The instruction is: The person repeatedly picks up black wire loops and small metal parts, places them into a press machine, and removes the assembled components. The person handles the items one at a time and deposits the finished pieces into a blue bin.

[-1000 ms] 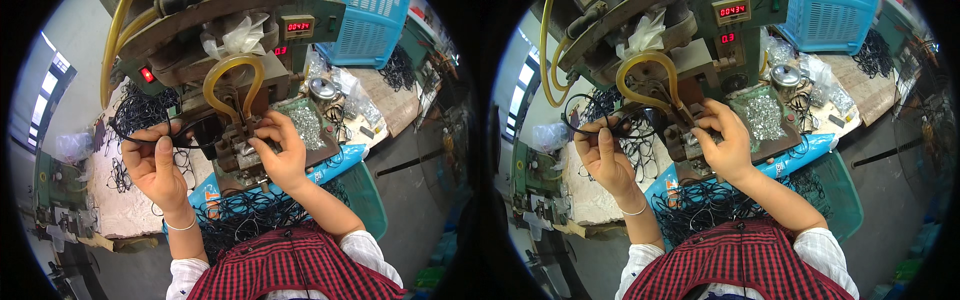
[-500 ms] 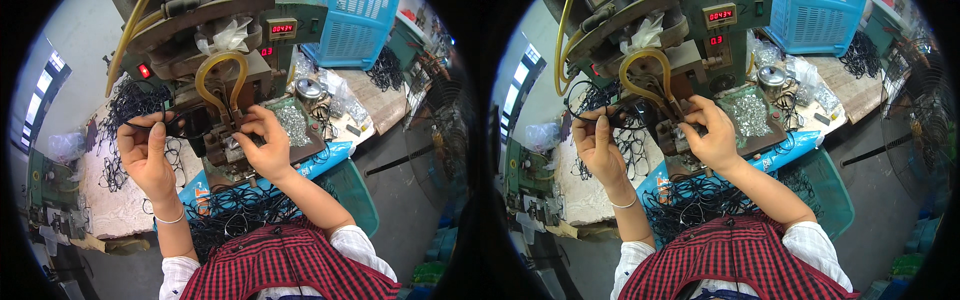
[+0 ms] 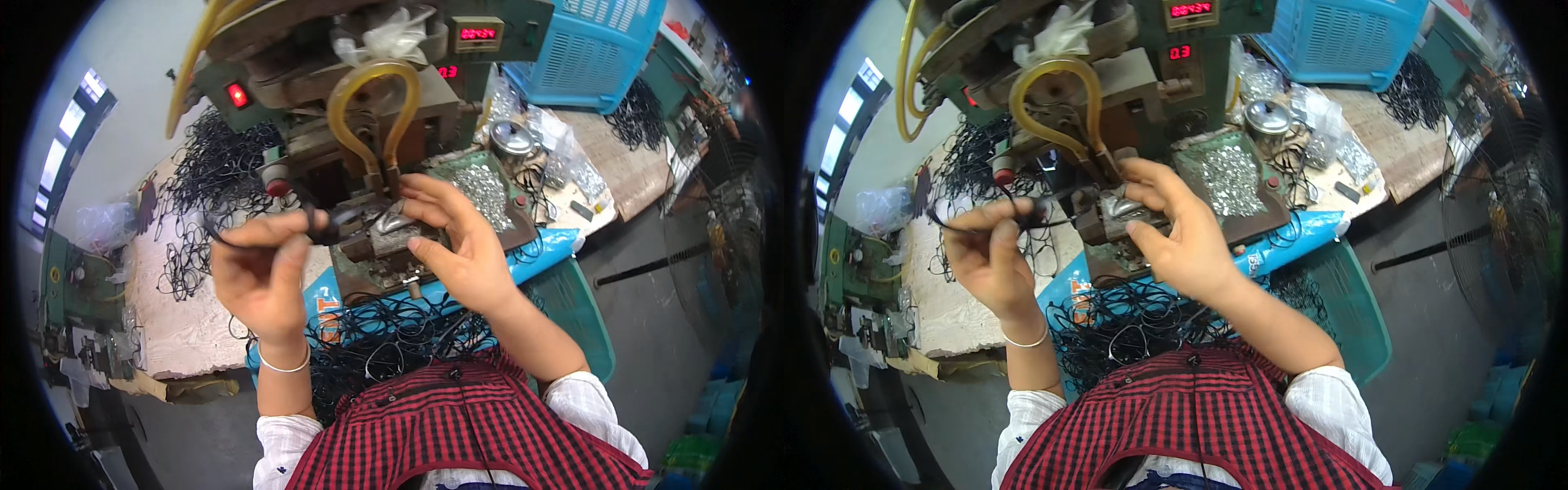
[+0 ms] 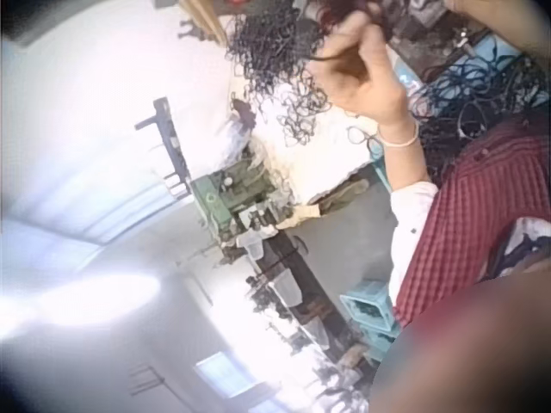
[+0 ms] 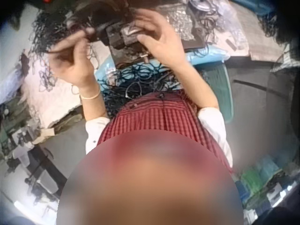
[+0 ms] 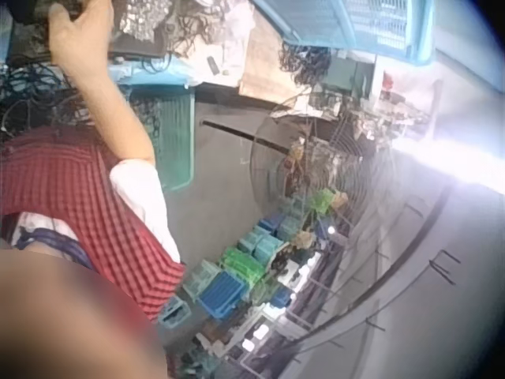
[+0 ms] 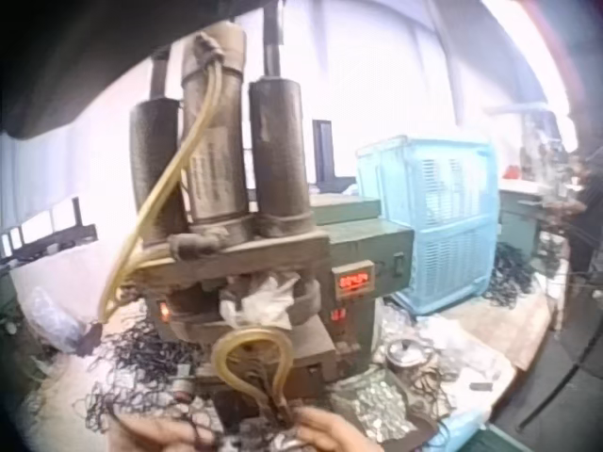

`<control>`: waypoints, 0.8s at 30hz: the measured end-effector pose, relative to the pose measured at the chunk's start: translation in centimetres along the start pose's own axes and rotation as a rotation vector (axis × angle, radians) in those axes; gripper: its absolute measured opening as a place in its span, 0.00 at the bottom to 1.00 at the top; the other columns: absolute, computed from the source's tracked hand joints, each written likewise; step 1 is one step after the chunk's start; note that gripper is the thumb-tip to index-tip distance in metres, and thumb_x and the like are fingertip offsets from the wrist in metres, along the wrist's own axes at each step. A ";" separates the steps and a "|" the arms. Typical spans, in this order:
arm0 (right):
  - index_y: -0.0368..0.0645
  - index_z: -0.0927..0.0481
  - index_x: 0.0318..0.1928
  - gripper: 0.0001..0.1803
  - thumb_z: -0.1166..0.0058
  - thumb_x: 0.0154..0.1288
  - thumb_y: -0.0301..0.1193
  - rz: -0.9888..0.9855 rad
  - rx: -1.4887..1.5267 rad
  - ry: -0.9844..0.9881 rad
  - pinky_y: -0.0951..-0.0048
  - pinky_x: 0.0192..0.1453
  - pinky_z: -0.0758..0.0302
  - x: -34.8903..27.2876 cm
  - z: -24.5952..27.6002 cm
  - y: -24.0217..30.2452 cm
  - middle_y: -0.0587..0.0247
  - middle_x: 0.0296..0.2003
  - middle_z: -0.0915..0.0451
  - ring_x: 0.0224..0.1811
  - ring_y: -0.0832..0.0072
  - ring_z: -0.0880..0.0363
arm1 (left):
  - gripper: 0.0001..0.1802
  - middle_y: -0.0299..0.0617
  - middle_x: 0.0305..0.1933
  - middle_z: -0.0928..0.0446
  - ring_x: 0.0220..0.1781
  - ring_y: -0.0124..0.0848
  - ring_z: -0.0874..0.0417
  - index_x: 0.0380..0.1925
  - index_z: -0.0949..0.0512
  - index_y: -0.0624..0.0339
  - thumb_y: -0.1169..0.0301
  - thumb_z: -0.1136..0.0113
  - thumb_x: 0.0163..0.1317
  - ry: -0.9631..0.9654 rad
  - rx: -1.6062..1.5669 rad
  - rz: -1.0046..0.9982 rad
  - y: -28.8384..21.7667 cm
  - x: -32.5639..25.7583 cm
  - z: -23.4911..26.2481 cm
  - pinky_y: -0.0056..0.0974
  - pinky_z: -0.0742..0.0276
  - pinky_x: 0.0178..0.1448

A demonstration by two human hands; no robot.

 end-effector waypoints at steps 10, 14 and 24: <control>0.39 0.16 0.36 0.10 0.30 0.55 0.26 0.221 -1.218 -0.422 0.55 0.50 0.25 -2.6 12.4 -8.4 0.54 0.36 0.17 0.44 0.53 0.21 | 0.09 0.44 0.48 0.12 0.36 0.33 0.14 0.29 0.20 0.58 0.76 0.28 0.49 0.672 0.602 -0.627 0.5 -4.7 -5.9 0.38 0.12 0.43; 0.42 0.16 0.36 0.07 0.32 0.57 0.27 0.228 -1.124 -0.441 0.56 0.50 0.24 0.3 13.1 -7.8 0.57 0.38 0.17 0.47 0.54 0.21 | 0.08 0.41 0.49 0.13 0.33 0.31 0.17 0.26 0.21 0.58 0.73 0.28 0.50 0.701 0.619 -0.589 0.5 -4.6 -6.3 0.38 0.12 0.45; 0.43 0.18 0.46 0.16 0.36 0.55 0.28 0.399 -1.464 -0.001 0.51 0.59 0.23 5.0 10.3 -10.9 0.52 0.62 0.22 0.70 0.53 0.29 | 0.10 0.41 0.52 0.13 0.36 0.33 0.16 0.36 0.18 0.59 0.74 0.29 0.53 0.665 0.594 -0.460 1.0 -5.8 -4.7 0.46 0.14 0.60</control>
Point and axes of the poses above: each hand's wrist, its own x-axis towards the middle knuckle, its own z-axis out of the back of the hand, y = z × x, the point moved 6 cm from there along x, towards the middle knuckle
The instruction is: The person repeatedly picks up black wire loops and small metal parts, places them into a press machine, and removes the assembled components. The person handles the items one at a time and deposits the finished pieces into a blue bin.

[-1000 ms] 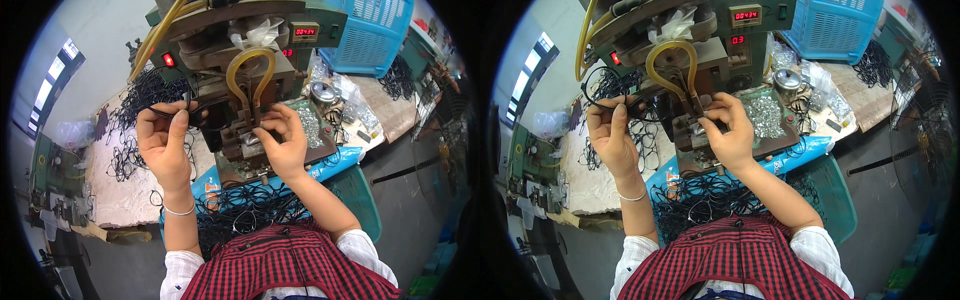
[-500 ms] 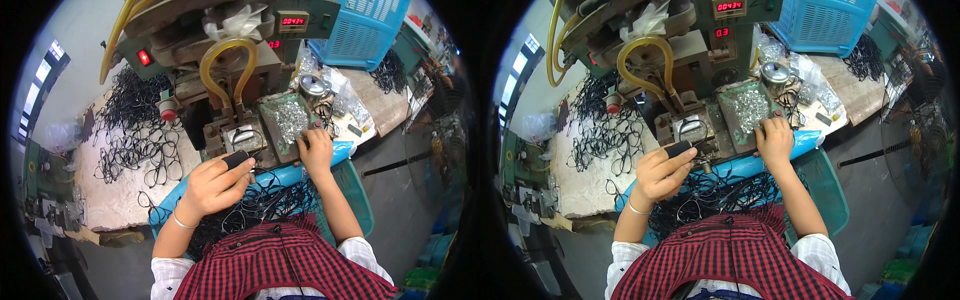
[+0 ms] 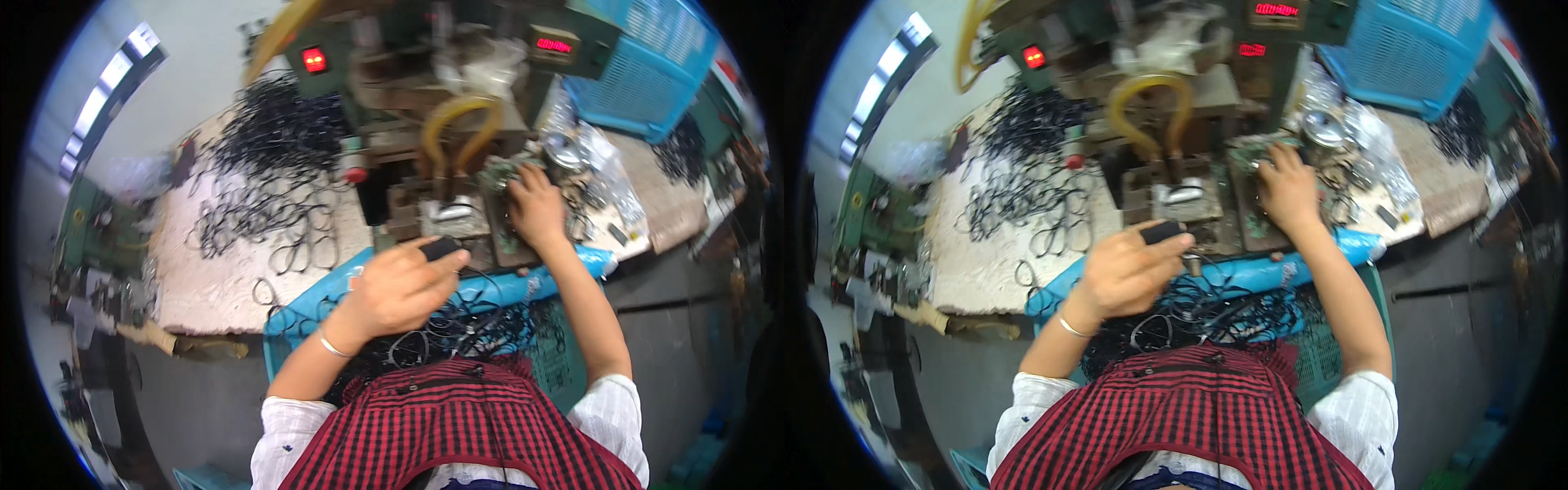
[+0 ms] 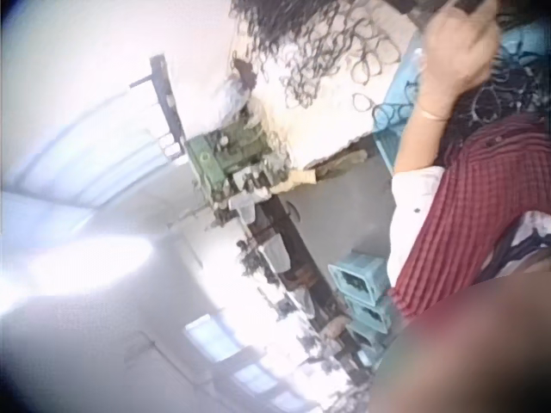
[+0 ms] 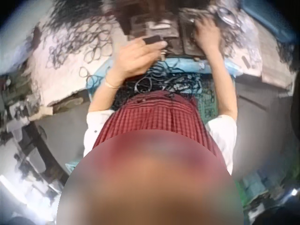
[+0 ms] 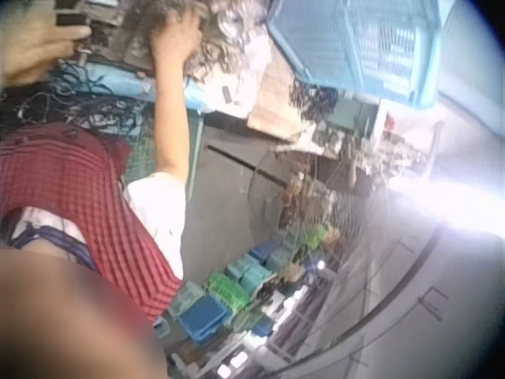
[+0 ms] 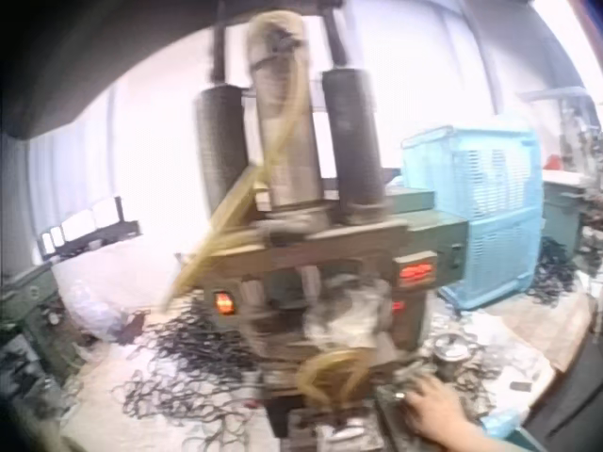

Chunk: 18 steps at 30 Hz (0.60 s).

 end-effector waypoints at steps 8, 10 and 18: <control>0.41 0.12 0.40 0.07 0.34 0.60 0.23 -0.330 0.370 -0.346 0.62 0.52 0.21 -2.0 4.0 -1.1 0.56 0.39 0.13 0.44 0.59 0.15 | 0.06 0.41 0.43 0.15 0.48 0.40 0.18 0.36 0.15 0.62 0.81 0.32 0.60 -0.523 0.530 0.689 6.2 -7.2 11.4 0.41 0.26 0.56; 0.42 0.12 0.39 0.06 0.33 0.60 0.24 -0.346 0.422 -0.332 0.62 0.50 0.22 -1.5 3.3 -0.7 0.58 0.37 0.14 0.43 0.59 0.16 | 0.08 0.43 0.49 0.16 0.52 0.43 0.20 0.36 0.14 0.58 0.81 0.33 0.56 -0.281 0.551 0.714 10.1 -8.6 10.3 0.45 0.26 0.58; 0.40 0.11 0.42 0.09 0.34 0.59 0.24 -0.615 0.571 -0.342 0.66 0.51 0.22 -6.4 4.6 -2.4 0.57 0.39 0.13 0.44 0.64 0.15 | 0.06 0.47 0.73 0.27 0.56 0.49 0.22 0.30 0.13 0.55 0.77 0.33 0.51 0.302 0.486 0.576 16.8 -15.8 0.9 0.45 0.24 0.62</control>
Point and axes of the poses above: each hand's wrist, its own x-axis towards the middle knuckle, its own z-axis out of the back of the hand, y = z × x, the point moved 6 cm from there along x, towards the middle knuckle
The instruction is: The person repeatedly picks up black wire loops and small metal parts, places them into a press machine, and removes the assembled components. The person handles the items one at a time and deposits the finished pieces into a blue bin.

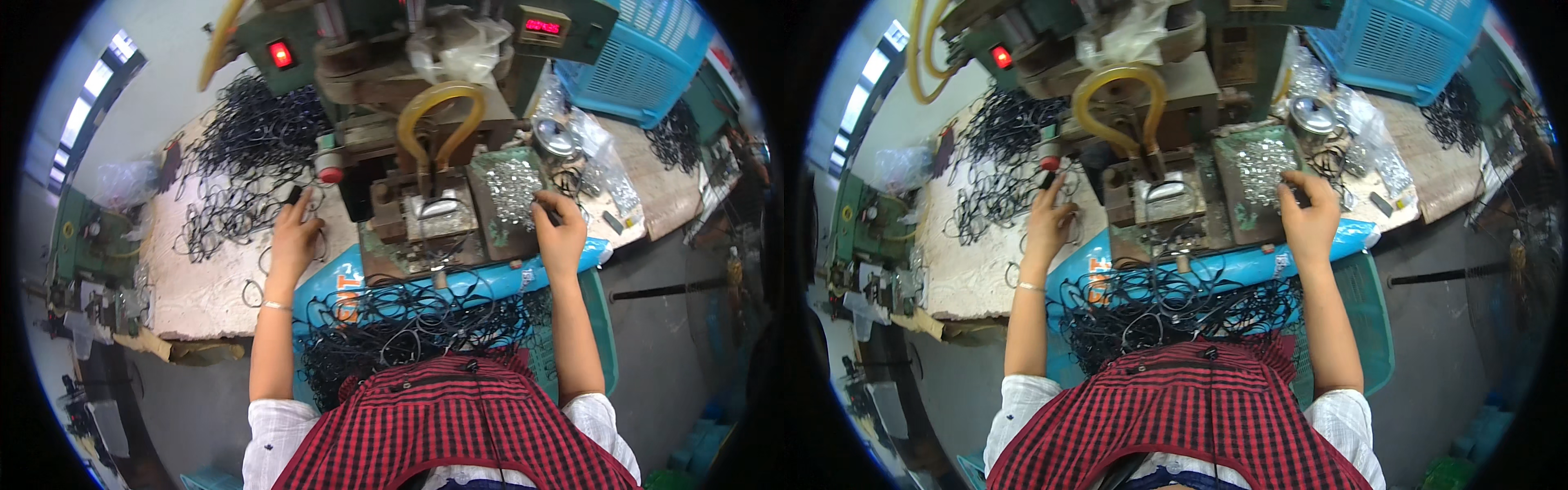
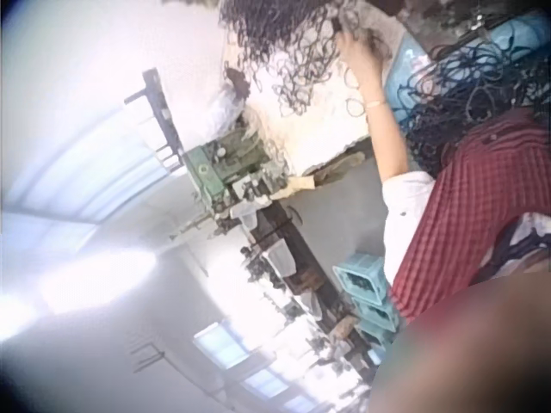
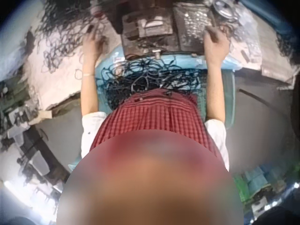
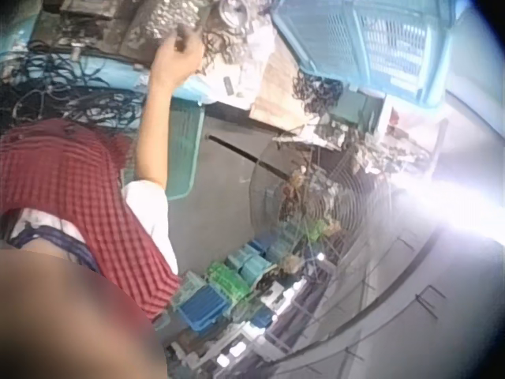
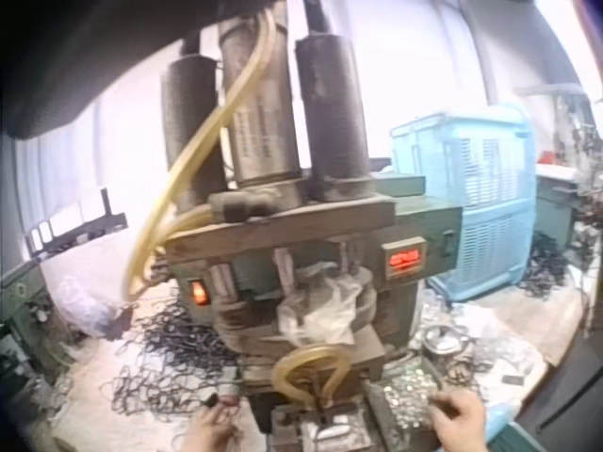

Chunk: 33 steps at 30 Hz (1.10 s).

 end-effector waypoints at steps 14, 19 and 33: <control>0.28 0.29 0.64 0.31 0.33 0.61 0.19 -0.070 0.567 0.344 0.76 0.56 0.23 0.1 -6.9 12.2 0.61 0.40 0.16 0.49 0.80 0.18 | 0.05 0.44 0.45 0.19 0.44 0.34 0.14 0.47 0.29 0.61 0.78 0.44 0.75 -0.693 -1.388 0.512 -2.7 0.8 5.1 0.39 0.15 0.53; 0.28 0.34 0.68 0.36 0.33 0.61 0.18 -0.239 0.788 0.434 0.73 0.65 0.28 -0.1 -7.6 13.2 0.59 0.41 0.16 0.54 0.76 0.20 | 0.09 0.51 0.47 0.19 0.48 0.39 0.15 0.48 0.28 0.65 0.84 0.44 0.71 -0.690 -1.306 -0.113 -11.4 5.5 15.7 0.46 0.14 0.56; 0.44 0.12 0.41 0.10 0.32 0.58 0.30 0.210 -0.506 0.151 0.51 0.70 0.30 0.6 -2.5 1.2 0.42 0.58 0.20 0.70 0.47 0.28 | 0.12 0.40 0.48 0.12 0.27 0.32 0.20 0.34 0.19 0.56 0.78 0.26 0.50 -0.388 -0.528 -0.606 -19.5 4.3 12.9 0.33 0.18 0.36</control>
Point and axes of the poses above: each hand's wrist, its own x-axis towards the middle knuckle, its own z-axis out of the back of the hand, y = z × x, the point moved 6 cm from there along x, towards the middle knuckle
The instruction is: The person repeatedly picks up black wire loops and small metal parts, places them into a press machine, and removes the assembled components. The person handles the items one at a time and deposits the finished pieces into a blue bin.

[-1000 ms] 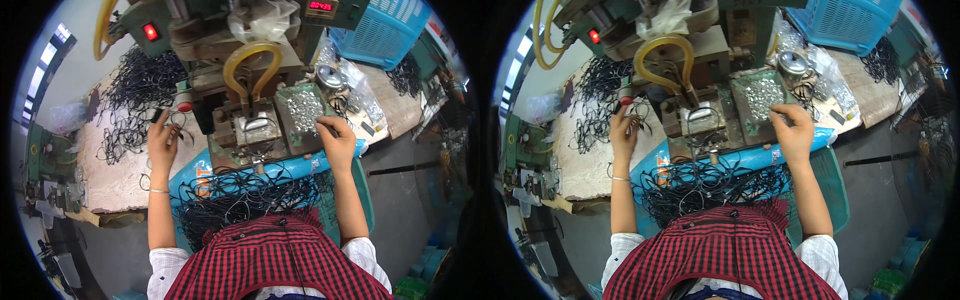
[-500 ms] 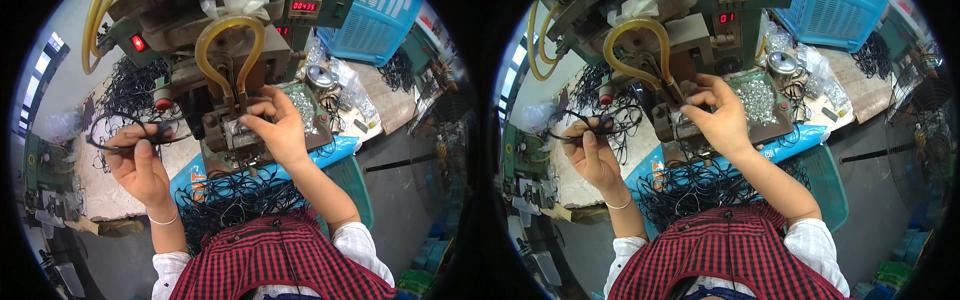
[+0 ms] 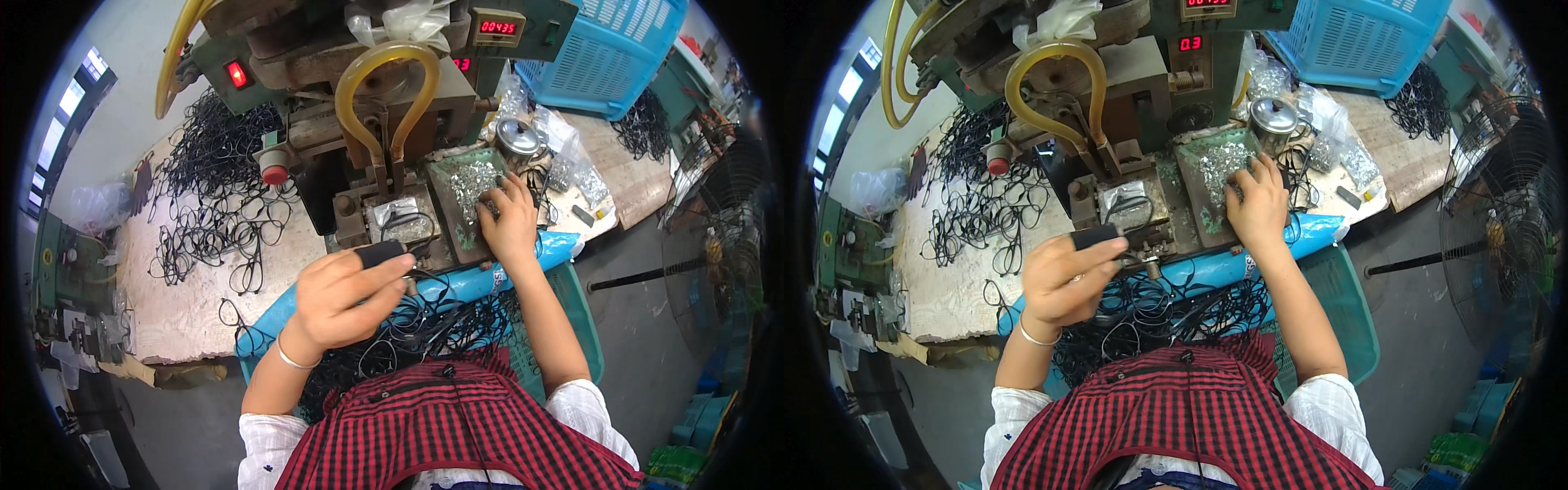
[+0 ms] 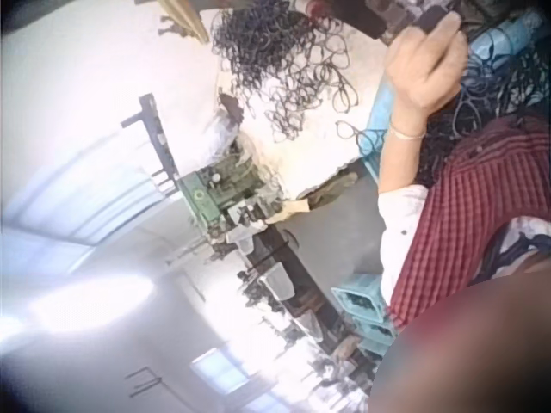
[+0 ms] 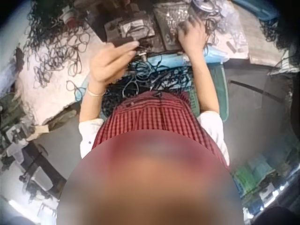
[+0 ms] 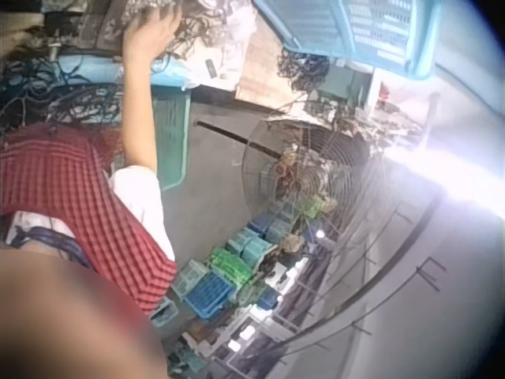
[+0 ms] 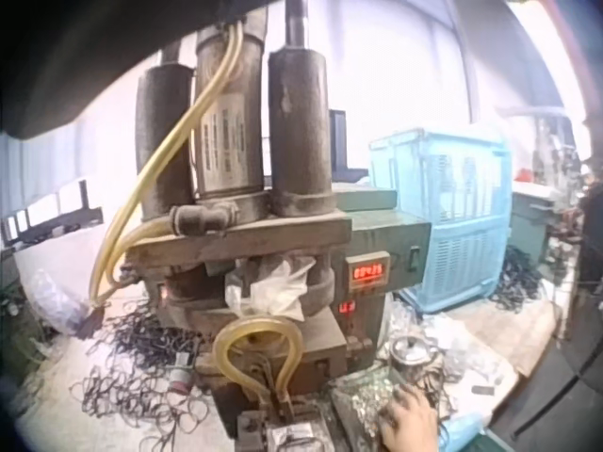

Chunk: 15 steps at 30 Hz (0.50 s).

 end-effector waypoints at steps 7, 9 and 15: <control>0.39 0.15 0.38 0.08 0.33 0.60 0.28 -0.046 0.242 -0.096 0.56 0.65 0.26 0.6 -0.1 -0.8 0.48 0.51 0.16 0.60 0.50 0.21 | 0.10 0.43 0.46 0.11 0.30 0.32 0.16 0.34 0.19 0.56 0.76 0.29 0.52 0.016 0.059 -0.175 0.1 -0.1 -1.2 0.36 0.15 0.34; 0.39 0.14 0.39 0.06 0.35 0.62 0.27 0.009 0.261 -0.157 0.58 0.59 0.23 0.4 -0.2 -1.2 0.50 0.45 0.14 0.53 0.53 0.17 | 0.09 0.42 0.47 0.11 0.30 0.31 0.16 0.32 0.19 0.55 0.76 0.29 0.53 0.021 0.056 -0.161 0.1 0.0 -1.1 0.35 0.15 0.36; 0.40 0.11 0.42 0.07 0.36 0.65 0.25 -0.144 0.441 -0.183 0.65 0.50 0.20 0.6 0.0 -0.7 0.55 0.38 0.12 0.42 0.61 0.14 | 0.08 0.42 0.48 0.13 0.38 0.35 0.15 0.35 0.17 0.58 0.76 0.29 0.55 -0.038 0.161 0.064 -0.8 -1.9 0.3 0.40 0.15 0.57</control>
Point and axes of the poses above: each hand's wrist, its own x-axis towards the middle knuckle, its own z-axis out of the back of the hand, y = z × x, the point moved 6 cm from there along x, towards the middle knuckle
